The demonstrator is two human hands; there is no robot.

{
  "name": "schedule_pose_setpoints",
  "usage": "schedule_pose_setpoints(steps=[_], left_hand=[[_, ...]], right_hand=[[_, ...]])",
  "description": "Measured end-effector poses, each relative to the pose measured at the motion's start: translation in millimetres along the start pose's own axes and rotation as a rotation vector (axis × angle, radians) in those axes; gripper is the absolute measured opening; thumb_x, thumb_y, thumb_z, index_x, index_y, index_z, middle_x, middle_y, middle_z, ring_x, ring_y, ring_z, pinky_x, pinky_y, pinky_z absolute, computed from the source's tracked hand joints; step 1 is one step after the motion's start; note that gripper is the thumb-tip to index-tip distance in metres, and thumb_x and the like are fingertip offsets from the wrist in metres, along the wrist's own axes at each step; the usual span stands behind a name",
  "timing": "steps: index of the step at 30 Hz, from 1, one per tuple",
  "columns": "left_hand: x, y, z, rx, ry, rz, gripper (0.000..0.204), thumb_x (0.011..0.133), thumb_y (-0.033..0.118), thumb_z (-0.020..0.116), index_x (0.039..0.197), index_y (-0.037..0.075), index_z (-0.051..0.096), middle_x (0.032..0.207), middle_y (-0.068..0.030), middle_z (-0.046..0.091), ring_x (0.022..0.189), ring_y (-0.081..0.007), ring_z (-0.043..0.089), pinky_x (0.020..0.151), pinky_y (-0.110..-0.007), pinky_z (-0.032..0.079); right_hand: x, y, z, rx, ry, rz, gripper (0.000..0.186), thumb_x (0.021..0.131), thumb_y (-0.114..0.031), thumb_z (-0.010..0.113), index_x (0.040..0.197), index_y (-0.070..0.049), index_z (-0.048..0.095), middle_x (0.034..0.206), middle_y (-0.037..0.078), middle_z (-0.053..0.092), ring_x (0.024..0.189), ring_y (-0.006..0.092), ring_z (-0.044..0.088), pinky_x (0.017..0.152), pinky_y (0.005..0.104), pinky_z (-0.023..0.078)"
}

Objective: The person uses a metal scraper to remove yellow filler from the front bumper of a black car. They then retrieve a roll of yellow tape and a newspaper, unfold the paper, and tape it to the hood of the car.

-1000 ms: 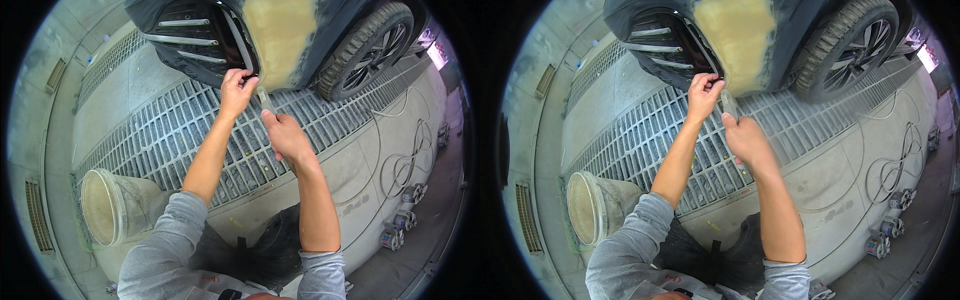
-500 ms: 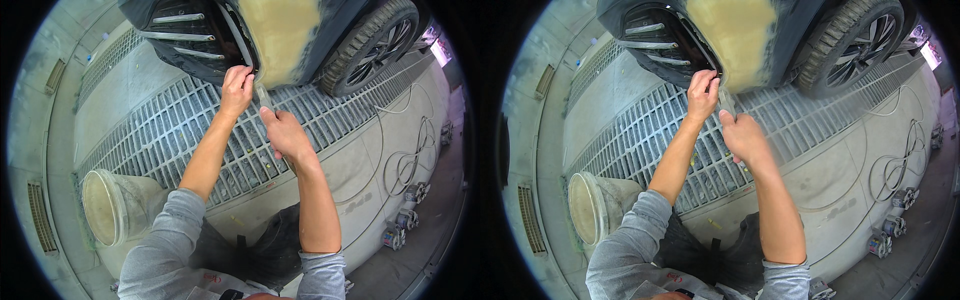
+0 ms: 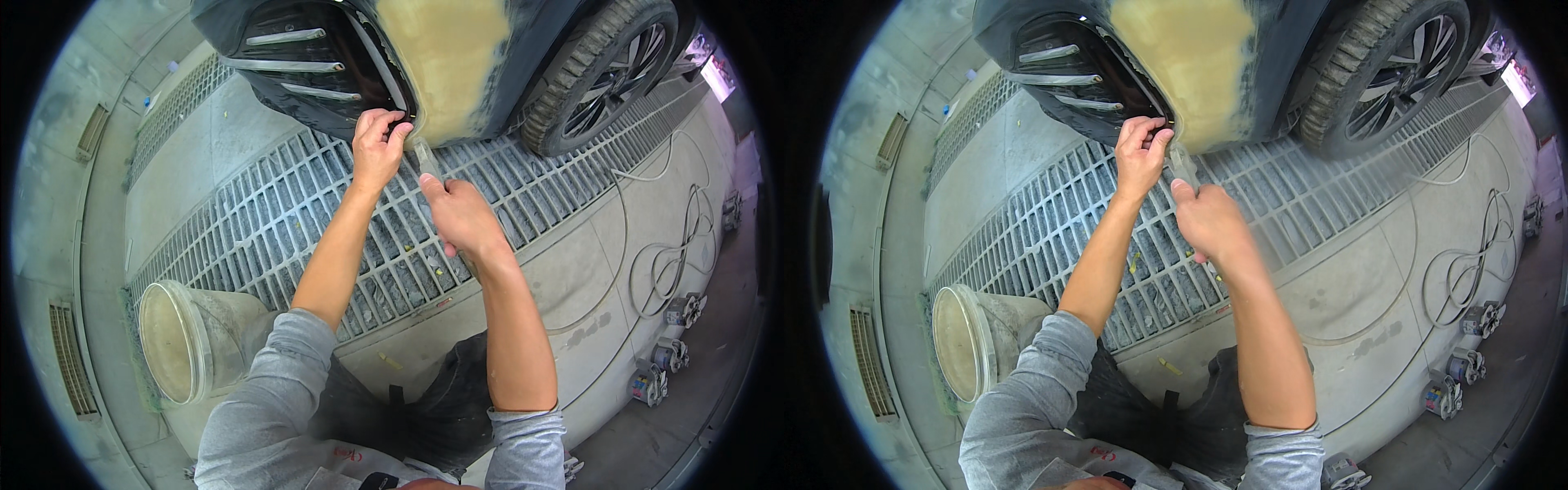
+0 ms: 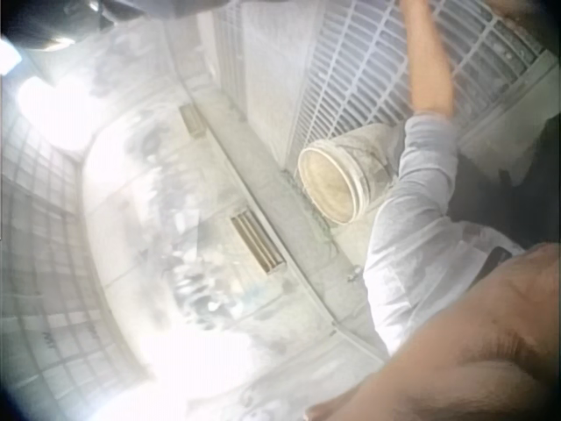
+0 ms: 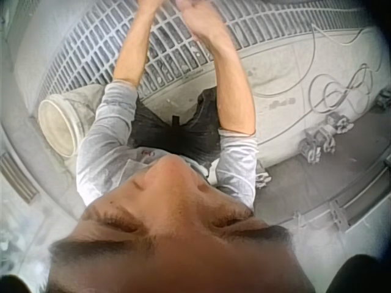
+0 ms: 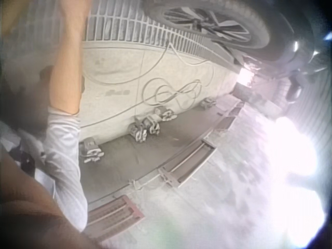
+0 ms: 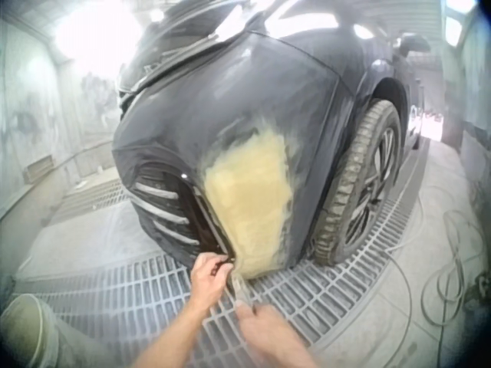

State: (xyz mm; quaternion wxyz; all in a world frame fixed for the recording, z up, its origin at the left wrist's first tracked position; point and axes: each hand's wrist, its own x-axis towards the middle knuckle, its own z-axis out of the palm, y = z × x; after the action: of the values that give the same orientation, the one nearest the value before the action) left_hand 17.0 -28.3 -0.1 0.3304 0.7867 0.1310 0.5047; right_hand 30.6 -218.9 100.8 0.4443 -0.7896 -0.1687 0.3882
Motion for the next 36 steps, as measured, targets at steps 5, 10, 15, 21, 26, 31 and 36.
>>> schedule_pose_setpoints(steps=[5, 10, 15, 21, 26, 31, 36], left_hand=[[-0.9, -9.0, -2.5, 0.046, -0.012, 0.108, 0.017, 0.082, 0.003, 0.072, 0.099, 0.003, 0.073, 0.095, -0.0104, 0.064, 0.086, -0.0260, 0.062, 0.076, -0.035, 0.052], [2.7, -7.7, -10.8, 0.089, -0.076, 0.158, 0.020, 0.083, 0.001, 0.070, 0.103, 0.004, 0.073, 0.097, -0.0104, 0.064, 0.086, -0.0252, 0.062, 0.075, -0.034, 0.052], [6.6, -2.0, -15.0, 0.008, -0.150, 0.042, 0.020, 0.084, 0.002, 0.069, 0.104, 0.005, 0.072, 0.098, -0.0091, 0.062, 0.084, -0.0216, 0.061, 0.072, -0.031, 0.051], [5.0, -5.8, -7.2, 0.090, -0.068, 0.129, 0.019, 0.084, 0.005, 0.071, 0.103, 0.004, 0.071, 0.096, -0.0106, 0.062, 0.086, -0.0266, 0.060, 0.075, -0.035, 0.050], [2.4, -11.6, -3.4, 0.166, -0.024, 0.294, 0.018, 0.084, 0.005, 0.070, 0.102, 0.002, 0.071, 0.095, -0.0129, 0.062, 0.088, -0.0319, 0.060, 0.080, -0.039, 0.050], [2.1, -9.9, -1.8, 0.159, -0.027, 0.314, 0.021, 0.084, 0.000, 0.066, 0.104, 0.001, 0.069, 0.096, -0.0138, 0.062, 0.090, -0.0323, 0.060, 0.081, -0.040, 0.051], [2.3, -8.7, -4.2, 0.156, -0.053, 0.295, 0.023, 0.083, -0.002, 0.065, 0.106, 0.001, 0.069, 0.097, -0.0141, 0.062, 0.091, -0.0327, 0.061, 0.083, -0.040, 0.051]], right_hand=[[9.9, -1.1, 1.0, -0.018, -0.074, 0.055, 0.060, 0.098, -0.041, 0.046, 0.102, 0.016, 0.060, 0.079, 0.023, 0.066, 0.049, 0.0283, 0.063, 0.055, 0.0398, 0.053], [11.5, -2.5, 5.2, -0.050, -0.059, 0.032, 0.060, 0.098, -0.041, 0.046, 0.105, 0.017, 0.060, 0.081, 0.023, 0.067, 0.051, 0.0286, 0.064, 0.055, 0.0402, 0.054], [10.1, -0.7, 8.9, 0.027, -0.002, -0.001, 0.049, 0.100, -0.040, 0.047, 0.080, 0.004, 0.056, 0.055, 0.005, 0.049, 0.041, 0.0162, 0.046, 0.041, 0.0338, 0.040], [13.0, -0.1, 8.1, 0.026, -0.003, -0.002, 0.048, 0.100, -0.040, 0.048, 0.082, 0.004, 0.056, 0.055, 0.004, 0.048, 0.041, 0.0155, 0.045, 0.040, 0.0337, 0.039], [17.9, 1.2, 11.4, 0.018, -0.008, -0.003, 0.048, 0.100, -0.040, 0.048, 0.081, 0.003, 0.055, 0.055, 0.004, 0.047, 0.041, 0.0151, 0.045, 0.039, 0.0327, 0.039], [20.7, 0.2, 15.0, 0.042, 0.000, 0.018, 0.048, 0.100, -0.039, 0.049, 0.077, 0.003, 0.054, 0.055, 0.004, 0.047, 0.041, 0.0151, 0.044, 0.039, 0.0325, 0.039], [20.2, -2.6, 8.4, 0.005, -0.075, 0.058, 0.059, 0.098, -0.041, 0.047, 0.100, 0.016, 0.061, 0.079, 0.025, 0.066, 0.053, 0.0317, 0.066, 0.059, 0.0416, 0.054]])
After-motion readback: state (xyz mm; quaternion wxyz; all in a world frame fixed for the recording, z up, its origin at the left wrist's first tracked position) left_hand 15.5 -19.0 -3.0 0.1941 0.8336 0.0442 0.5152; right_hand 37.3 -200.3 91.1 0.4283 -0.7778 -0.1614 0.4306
